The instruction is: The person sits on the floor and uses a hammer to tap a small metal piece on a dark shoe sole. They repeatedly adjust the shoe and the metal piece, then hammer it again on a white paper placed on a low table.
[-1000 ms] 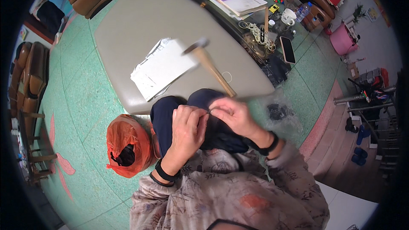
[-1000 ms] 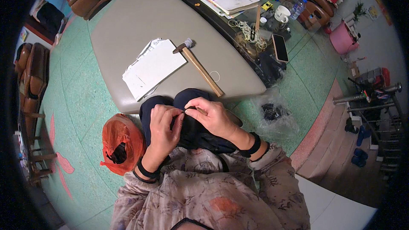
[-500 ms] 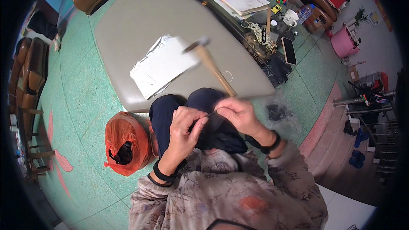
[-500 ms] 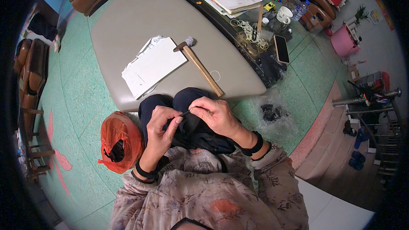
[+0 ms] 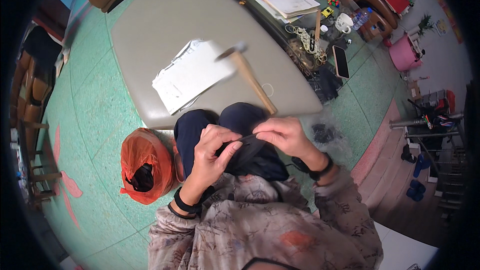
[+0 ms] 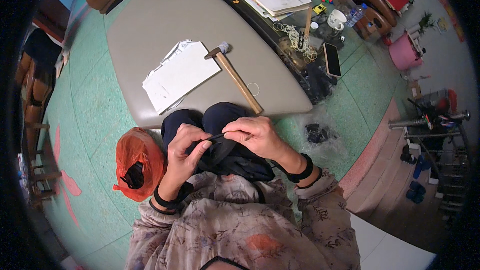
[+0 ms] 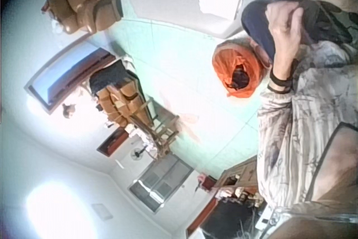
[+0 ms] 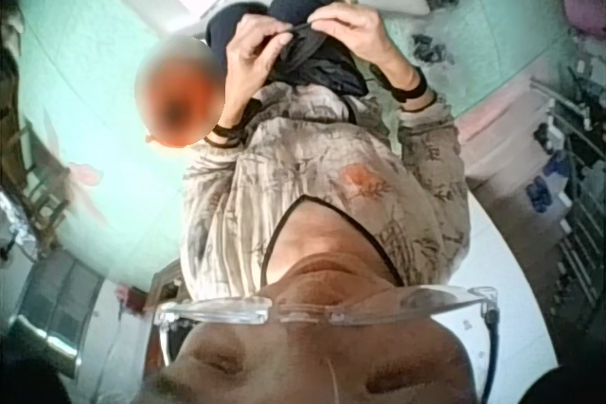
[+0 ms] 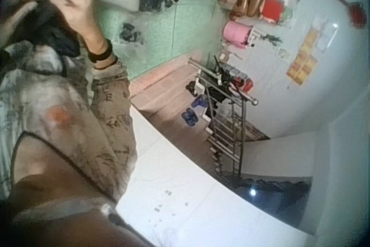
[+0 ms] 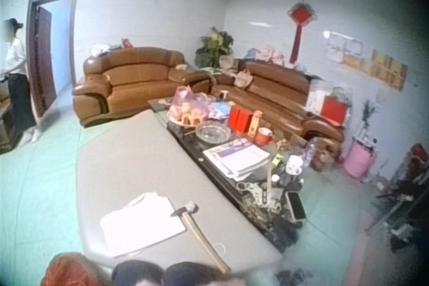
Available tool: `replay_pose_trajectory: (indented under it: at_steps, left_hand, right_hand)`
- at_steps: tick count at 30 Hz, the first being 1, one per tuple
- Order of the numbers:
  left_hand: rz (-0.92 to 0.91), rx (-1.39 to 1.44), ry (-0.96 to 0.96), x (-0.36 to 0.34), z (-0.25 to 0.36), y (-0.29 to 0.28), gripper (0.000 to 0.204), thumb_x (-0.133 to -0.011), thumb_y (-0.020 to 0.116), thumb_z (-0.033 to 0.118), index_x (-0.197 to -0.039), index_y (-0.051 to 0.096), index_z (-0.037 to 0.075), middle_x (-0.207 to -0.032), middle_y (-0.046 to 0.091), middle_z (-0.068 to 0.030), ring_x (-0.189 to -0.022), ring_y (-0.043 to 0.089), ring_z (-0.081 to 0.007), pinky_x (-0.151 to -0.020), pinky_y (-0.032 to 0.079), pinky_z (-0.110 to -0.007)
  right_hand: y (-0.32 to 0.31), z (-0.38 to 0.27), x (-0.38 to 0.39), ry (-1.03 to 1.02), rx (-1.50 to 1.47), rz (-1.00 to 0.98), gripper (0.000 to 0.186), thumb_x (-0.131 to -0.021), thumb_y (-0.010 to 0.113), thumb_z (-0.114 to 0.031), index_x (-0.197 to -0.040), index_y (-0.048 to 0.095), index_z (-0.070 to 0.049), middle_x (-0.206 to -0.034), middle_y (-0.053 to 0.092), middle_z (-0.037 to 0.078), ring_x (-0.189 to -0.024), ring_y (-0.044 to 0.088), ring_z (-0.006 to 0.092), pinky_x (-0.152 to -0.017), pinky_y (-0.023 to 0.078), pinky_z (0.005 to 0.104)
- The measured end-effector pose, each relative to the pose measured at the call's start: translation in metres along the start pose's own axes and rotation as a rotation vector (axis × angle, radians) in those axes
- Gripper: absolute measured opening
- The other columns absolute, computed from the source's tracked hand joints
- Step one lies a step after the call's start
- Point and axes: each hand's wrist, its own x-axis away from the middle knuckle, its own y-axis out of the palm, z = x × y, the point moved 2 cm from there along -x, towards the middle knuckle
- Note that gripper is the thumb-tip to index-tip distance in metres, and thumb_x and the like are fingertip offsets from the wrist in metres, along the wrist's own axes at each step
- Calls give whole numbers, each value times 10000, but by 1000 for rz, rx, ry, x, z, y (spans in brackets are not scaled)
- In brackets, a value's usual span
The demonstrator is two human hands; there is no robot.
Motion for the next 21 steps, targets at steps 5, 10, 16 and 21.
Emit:
replay_pose_trajectory:
  at_steps: [5, 10, 16, 21]
  left_hand:
    - [-24, -13, 29, -1, -2, 0, 133, -743, 689, 27, -859, 626, 9, -818, 606, -75, -763, 545, -218, -722, 421, -302]
    - [-58, -87, 104, -10, 7, 4, 139, -745, 686, 13, -868, 620, 8, -829, 608, -87, -765, 557, -223, -697, 432, -291]
    - [15, 503, -453, 13, -17, 16, 231, -784, 668, -17, -1001, 594, 15, -913, 615, -27, -805, 565, -84, -665, 460, -205]
    - [30, 742, -581, 11, -16, 20, 196, -789, 649, -47, -934, 528, 5, -921, 591, -61, -769, 591, -109, -690, 500, -228]
  right_hand:
    - [0, -4, -1, 59, -2, -42, 94, -762, 675, -51, -830, 621, -12, -729, 625, 98, -613, 602, 234, -523, 452, 306]
    - [3, -7, -6, -112, 81, -112, 103, -754, 675, -39, -833, 617, -8, -687, 601, 103, -577, 585, 238, -500, 439, 314]
    - [-2, -4, -2, 29, 58, -191, 107, -700, 641, 7, -774, 565, -6, -658, 549, 85, -533, 551, 228, -481, 429, 317]
    - [9, -8, -3, -48, 155, -212, 171, -670, 565, 6, -813, 475, -24, -638, 529, 140, -560, 574, 310, -474, 426, 373]
